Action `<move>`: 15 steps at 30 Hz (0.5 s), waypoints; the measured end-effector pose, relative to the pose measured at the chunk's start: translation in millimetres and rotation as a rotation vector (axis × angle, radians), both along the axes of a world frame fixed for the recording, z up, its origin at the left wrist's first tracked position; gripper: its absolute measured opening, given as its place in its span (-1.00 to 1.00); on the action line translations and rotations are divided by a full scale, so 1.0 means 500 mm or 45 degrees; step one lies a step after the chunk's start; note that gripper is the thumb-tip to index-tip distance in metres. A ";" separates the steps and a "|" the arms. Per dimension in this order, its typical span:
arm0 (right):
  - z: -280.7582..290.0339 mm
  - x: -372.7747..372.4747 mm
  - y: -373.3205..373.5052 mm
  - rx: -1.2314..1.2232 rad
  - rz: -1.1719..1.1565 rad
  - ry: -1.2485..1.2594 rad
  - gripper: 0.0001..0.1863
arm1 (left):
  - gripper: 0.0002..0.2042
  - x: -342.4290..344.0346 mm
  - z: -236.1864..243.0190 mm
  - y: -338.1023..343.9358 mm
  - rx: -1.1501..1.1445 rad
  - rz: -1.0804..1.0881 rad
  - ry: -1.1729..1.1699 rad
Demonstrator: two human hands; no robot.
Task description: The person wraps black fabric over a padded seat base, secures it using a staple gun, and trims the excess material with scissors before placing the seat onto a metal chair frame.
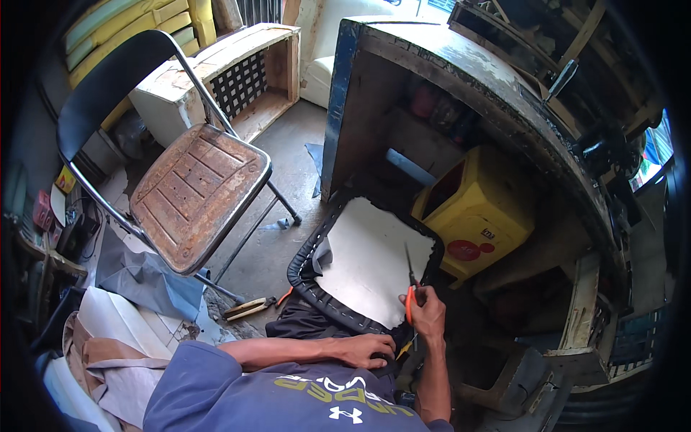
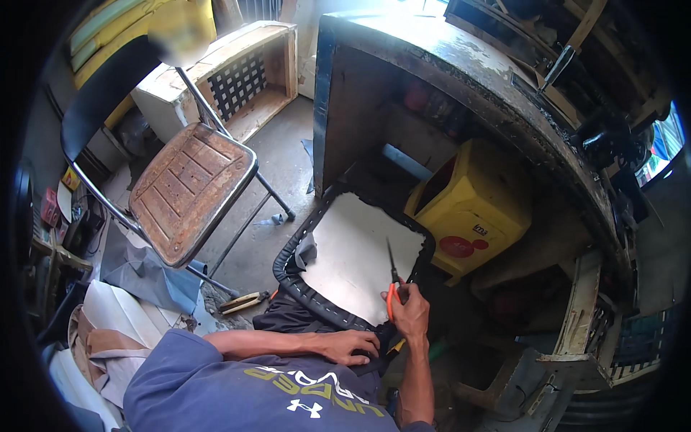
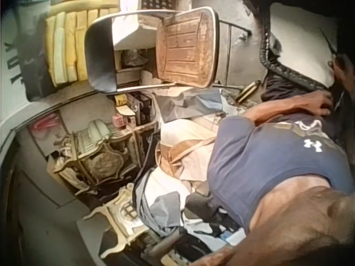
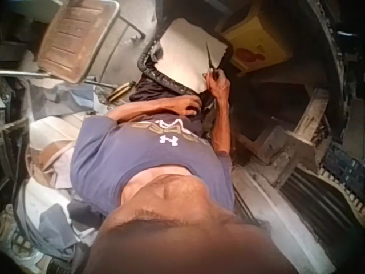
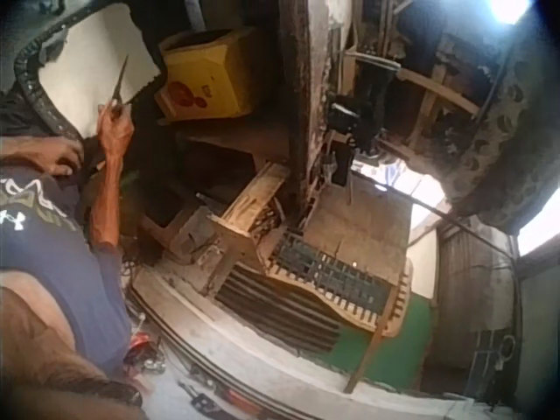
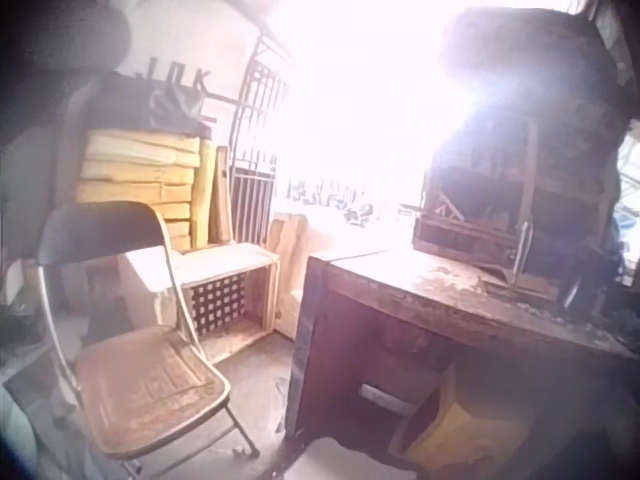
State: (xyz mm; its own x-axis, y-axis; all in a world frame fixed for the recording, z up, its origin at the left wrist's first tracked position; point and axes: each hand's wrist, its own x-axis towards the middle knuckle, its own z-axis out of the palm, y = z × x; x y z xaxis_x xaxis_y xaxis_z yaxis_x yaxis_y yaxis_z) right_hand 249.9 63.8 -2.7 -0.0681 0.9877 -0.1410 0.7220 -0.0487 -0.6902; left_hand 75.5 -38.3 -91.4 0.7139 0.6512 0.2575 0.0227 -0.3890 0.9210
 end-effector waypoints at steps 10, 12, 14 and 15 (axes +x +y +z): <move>-0.092 0.058 -0.089 0.180 0.290 -0.151 -0.61 | -0.67 -0.321 0.061 0.105 0.305 0.507 0.730; -0.084 0.083 -0.086 0.141 0.321 -0.084 -0.59 | -0.67 -0.331 0.106 0.119 0.202 0.321 0.934; -0.065 0.121 -0.075 0.119 0.331 -0.116 -0.54 | -0.67 -0.312 0.112 0.113 0.168 0.239 0.976; -0.065 0.151 -0.072 0.123 0.330 -0.128 -0.48 | -0.67 -0.296 0.105 0.111 0.196 0.251 0.925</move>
